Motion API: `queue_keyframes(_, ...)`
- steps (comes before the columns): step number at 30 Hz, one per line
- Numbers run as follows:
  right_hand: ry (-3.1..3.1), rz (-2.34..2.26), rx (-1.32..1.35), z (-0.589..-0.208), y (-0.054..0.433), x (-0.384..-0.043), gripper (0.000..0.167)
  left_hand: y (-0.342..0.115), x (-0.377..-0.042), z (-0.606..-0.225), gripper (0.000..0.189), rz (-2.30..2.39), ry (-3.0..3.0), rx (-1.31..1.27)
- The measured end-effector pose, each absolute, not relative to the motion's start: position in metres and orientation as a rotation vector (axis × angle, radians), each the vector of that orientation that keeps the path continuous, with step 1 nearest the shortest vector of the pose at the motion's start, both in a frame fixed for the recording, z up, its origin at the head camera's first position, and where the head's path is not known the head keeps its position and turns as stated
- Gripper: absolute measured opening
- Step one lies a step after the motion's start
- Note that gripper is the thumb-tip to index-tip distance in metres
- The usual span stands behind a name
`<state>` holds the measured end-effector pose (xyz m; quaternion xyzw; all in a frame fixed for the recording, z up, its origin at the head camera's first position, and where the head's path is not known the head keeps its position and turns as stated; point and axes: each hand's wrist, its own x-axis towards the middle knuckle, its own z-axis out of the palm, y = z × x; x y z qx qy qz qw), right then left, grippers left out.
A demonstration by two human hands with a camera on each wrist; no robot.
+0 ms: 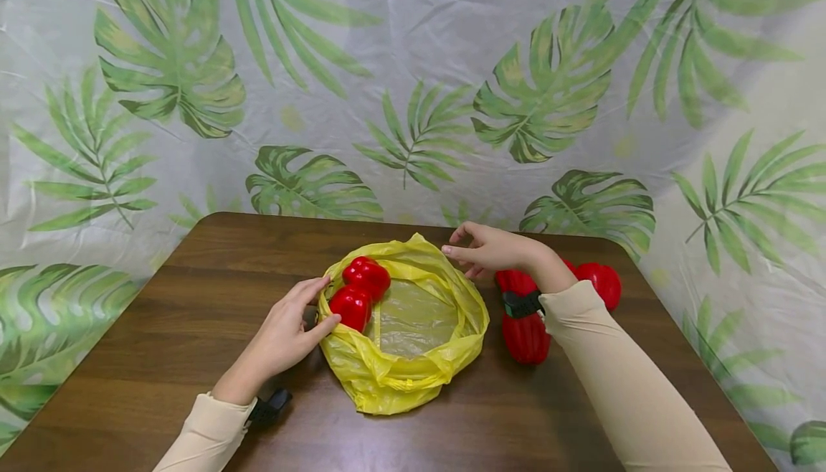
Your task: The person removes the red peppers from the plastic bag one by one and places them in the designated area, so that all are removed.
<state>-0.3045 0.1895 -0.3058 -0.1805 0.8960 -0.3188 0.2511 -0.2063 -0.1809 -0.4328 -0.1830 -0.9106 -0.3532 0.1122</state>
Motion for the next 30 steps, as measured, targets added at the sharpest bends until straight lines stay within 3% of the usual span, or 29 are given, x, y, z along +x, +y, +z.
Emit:
queue_keyframes(19, 2.38, -0.899, -0.325, -0.323, 0.114, -0.312, 0.058, -0.181, -0.208, -0.434, 0.067, -1.036, -2.656, -0.563)
queue_keyframes(30, 2.368, -0.914, -0.243, -0.339, 0.081, -0.31, 0.072, -0.182, -0.206, -0.433, 0.067, -1.027, -2.659, -0.549)
